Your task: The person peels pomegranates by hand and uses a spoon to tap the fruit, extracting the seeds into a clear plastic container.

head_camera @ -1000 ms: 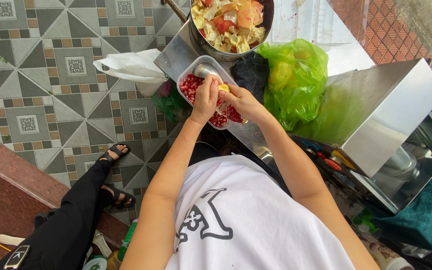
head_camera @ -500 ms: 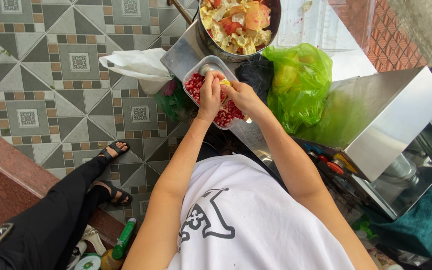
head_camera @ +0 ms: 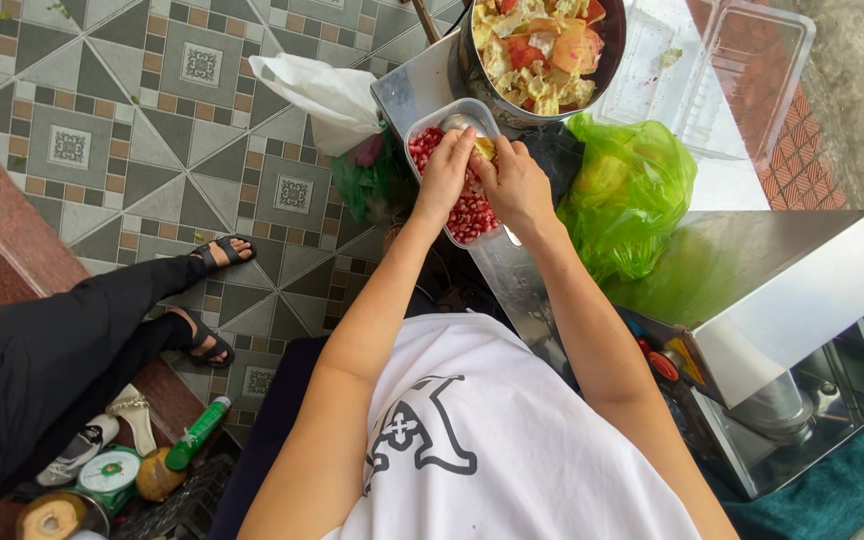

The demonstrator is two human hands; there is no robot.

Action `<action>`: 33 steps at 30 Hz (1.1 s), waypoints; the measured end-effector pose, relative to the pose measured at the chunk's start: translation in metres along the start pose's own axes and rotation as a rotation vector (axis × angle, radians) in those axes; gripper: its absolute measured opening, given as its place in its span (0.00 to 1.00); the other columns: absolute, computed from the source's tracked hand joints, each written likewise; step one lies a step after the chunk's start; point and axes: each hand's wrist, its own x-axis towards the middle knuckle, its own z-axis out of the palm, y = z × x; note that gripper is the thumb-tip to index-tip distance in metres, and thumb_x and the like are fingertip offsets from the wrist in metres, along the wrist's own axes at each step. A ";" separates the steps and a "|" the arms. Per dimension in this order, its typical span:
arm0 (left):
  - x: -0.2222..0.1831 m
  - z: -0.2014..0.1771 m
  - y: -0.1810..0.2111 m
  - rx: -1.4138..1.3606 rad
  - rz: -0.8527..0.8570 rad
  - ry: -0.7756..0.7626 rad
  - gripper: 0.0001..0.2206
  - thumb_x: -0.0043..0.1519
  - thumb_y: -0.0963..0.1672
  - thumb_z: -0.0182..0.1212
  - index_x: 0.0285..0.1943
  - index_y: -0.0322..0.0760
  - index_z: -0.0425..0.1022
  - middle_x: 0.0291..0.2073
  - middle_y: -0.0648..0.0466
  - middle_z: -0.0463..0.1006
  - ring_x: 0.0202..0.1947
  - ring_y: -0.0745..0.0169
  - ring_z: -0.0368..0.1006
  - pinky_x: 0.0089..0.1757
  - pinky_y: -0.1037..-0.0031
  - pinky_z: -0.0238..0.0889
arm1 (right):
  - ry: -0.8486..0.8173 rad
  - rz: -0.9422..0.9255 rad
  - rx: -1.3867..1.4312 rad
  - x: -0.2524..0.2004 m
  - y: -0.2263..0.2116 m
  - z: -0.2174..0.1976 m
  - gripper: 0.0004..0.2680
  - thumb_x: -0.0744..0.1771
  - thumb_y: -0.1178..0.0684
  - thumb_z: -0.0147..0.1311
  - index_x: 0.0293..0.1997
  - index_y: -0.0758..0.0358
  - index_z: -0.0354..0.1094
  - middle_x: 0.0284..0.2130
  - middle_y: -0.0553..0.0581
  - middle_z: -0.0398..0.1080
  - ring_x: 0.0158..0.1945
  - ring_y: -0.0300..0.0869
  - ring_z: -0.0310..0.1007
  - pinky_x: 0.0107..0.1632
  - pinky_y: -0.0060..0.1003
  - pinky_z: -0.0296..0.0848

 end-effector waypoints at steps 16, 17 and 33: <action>-0.035 0.010 0.007 0.254 0.188 0.031 0.22 0.69 0.45 0.61 0.70 0.39 0.60 0.45 0.51 0.78 0.45 0.62 0.76 0.48 0.72 0.71 | -0.085 0.154 0.320 0.014 0.033 0.008 0.17 0.71 0.39 0.45 0.48 0.66 0.68 0.33 0.65 0.75 0.34 0.50 0.76 0.39 0.44 0.72; -0.035 0.009 0.011 0.297 0.242 0.020 0.23 0.68 0.44 0.62 0.70 0.39 0.59 0.45 0.50 0.78 0.45 0.60 0.77 0.48 0.70 0.71 | -0.120 0.177 0.356 0.016 0.035 0.006 0.17 0.72 0.38 0.45 0.48 0.66 0.69 0.32 0.63 0.75 0.34 0.47 0.75 0.39 0.42 0.72; -0.014 -0.002 0.009 0.599 0.520 -0.076 0.06 0.74 0.42 0.49 0.55 0.36 0.60 0.42 0.44 0.76 0.43 0.39 0.76 0.41 0.56 0.68 | -0.231 0.360 1.030 0.020 0.043 0.008 0.17 0.71 0.42 0.49 0.56 0.68 0.71 0.39 0.52 0.77 0.38 0.34 0.74 0.42 0.31 0.75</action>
